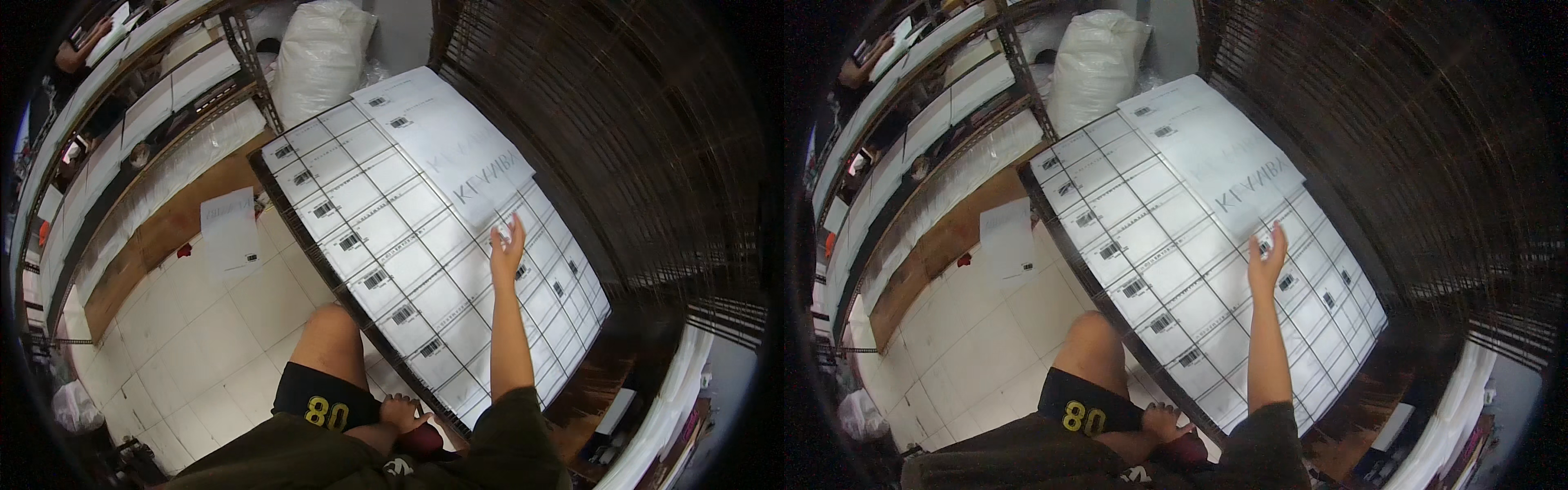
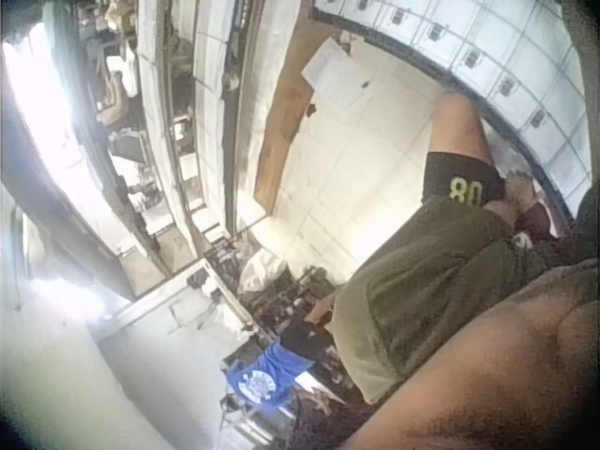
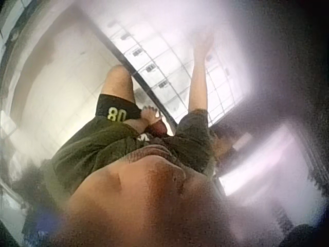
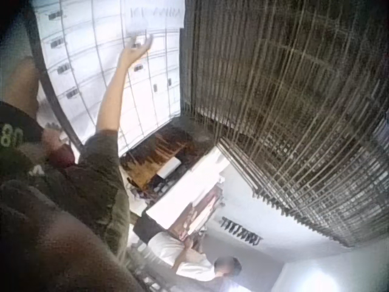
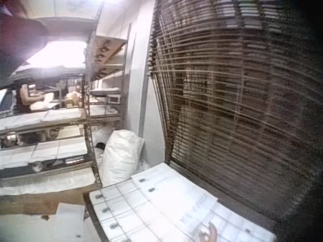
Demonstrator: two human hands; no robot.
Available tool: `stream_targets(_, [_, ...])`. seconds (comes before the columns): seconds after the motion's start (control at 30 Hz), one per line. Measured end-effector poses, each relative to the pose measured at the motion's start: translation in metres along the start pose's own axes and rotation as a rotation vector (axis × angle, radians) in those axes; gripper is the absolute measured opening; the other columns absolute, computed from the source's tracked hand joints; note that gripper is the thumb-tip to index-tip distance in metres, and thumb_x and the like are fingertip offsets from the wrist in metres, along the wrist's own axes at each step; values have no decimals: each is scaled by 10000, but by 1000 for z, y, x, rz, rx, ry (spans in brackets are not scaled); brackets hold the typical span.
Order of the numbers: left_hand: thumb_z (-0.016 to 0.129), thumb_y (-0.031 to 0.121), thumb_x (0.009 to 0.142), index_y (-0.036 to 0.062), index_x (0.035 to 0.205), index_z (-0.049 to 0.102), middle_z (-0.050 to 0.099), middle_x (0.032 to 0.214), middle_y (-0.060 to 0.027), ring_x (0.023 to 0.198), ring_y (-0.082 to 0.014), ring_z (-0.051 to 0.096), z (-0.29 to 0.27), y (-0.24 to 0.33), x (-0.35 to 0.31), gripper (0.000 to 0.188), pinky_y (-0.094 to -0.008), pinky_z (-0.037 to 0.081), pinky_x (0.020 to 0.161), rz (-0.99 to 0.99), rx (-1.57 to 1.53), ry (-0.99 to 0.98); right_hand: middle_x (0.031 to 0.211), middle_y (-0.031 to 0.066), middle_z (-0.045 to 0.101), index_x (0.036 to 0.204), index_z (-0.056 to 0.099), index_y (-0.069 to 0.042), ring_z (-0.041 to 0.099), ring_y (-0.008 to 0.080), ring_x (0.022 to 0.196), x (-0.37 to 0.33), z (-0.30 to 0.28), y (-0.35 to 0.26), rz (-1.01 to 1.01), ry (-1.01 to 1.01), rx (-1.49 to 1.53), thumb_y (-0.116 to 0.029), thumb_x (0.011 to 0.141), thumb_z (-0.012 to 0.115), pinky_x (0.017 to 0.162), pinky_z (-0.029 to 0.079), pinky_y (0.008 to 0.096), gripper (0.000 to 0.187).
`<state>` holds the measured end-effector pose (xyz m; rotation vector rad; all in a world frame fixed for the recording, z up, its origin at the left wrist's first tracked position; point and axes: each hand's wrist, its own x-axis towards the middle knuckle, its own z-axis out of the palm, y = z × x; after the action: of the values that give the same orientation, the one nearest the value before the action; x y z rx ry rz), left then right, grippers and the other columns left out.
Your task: The person sits on the floor and repeatedly picks up white paper sheets from a nearby table, placing them onto a large stack on a metal rack. The person aligns each sheet before adding it to the pile. A coworker is visible in the background working at a separate table.
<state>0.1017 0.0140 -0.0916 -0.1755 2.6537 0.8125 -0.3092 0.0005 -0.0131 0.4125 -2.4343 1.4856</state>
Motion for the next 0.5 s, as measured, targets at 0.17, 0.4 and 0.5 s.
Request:
stream_targets(0.17, [486,653,782,102,839,692,661,782,-108,792,-263,620,16,2,-6,591,-422,446,719,-29,42,97,1116,99,596,1283,474,1,573,153,965,-124,-90,-40,245,-202,324,-71,887,605,817,453,264,423])
stream_targets(0.4, [435,680,798,92,926,695,671,873,-133,865,-274,629,3,2,-3,656,-441,447,781,-8,157,-51,998,97,626,1235,505,14,614,164,886,-245,-213,-60,518,132,325,-32,869,608,810,475,280,383])
stream_targets(0.5, [406,695,801,80,916,699,676,839,-138,842,-297,640,4,2,-1,690,-433,470,763,-3,194,-74,976,93,635,1218,519,14,619,161,877,-282,-244,-73,462,222,305,-25,867,609,815,483,283,365])
